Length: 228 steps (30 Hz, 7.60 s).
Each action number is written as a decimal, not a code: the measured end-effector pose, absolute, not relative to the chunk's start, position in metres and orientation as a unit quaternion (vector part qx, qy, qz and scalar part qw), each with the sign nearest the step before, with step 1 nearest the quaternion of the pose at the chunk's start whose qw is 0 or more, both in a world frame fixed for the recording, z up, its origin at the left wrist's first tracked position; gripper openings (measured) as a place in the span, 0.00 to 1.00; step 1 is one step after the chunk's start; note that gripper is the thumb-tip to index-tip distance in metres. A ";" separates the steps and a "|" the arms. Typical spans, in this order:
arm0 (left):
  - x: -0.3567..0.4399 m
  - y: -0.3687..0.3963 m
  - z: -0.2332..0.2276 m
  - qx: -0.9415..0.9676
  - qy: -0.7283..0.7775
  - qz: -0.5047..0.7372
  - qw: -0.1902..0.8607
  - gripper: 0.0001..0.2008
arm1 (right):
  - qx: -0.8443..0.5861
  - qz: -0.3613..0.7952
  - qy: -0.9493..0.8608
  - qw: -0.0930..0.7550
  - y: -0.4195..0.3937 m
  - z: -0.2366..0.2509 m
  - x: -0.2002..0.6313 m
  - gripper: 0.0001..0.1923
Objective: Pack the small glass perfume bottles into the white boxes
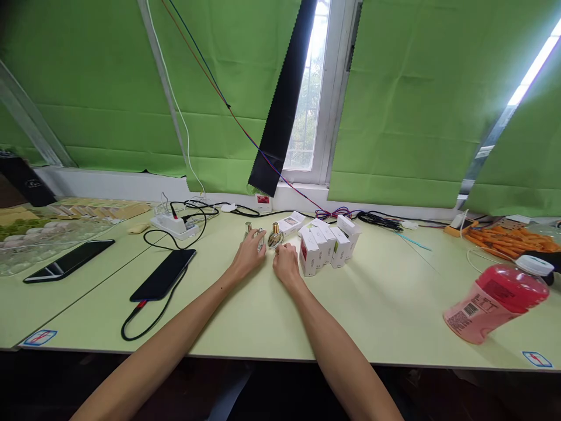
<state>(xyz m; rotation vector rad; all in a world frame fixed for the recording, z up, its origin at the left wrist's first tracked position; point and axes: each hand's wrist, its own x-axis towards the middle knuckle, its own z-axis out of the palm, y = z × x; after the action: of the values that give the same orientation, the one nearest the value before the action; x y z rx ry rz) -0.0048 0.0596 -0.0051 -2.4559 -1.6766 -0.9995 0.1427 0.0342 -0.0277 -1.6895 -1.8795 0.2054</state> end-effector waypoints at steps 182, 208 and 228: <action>0.010 0.021 -0.016 -0.799 -0.470 -0.371 -0.051 0.24 | -0.657 0.085 -0.676 0.324 -0.007 0.021 0.131 0.20; 0.010 0.020 -0.014 -0.794 -0.492 -0.355 -0.046 0.25 | -0.704 0.120 -0.676 0.180 -0.006 0.012 0.137 0.16; 0.008 0.019 -0.011 -0.792 -0.495 -0.355 -0.050 0.25 | -0.687 0.099 -0.669 0.268 -0.006 0.014 0.136 0.17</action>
<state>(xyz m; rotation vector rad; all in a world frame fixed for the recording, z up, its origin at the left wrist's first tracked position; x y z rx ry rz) 0.0082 0.0188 -0.0108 -2.5697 -1.6050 -1.1526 0.1360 -0.0057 0.0143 -1.8524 -1.8047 0.2676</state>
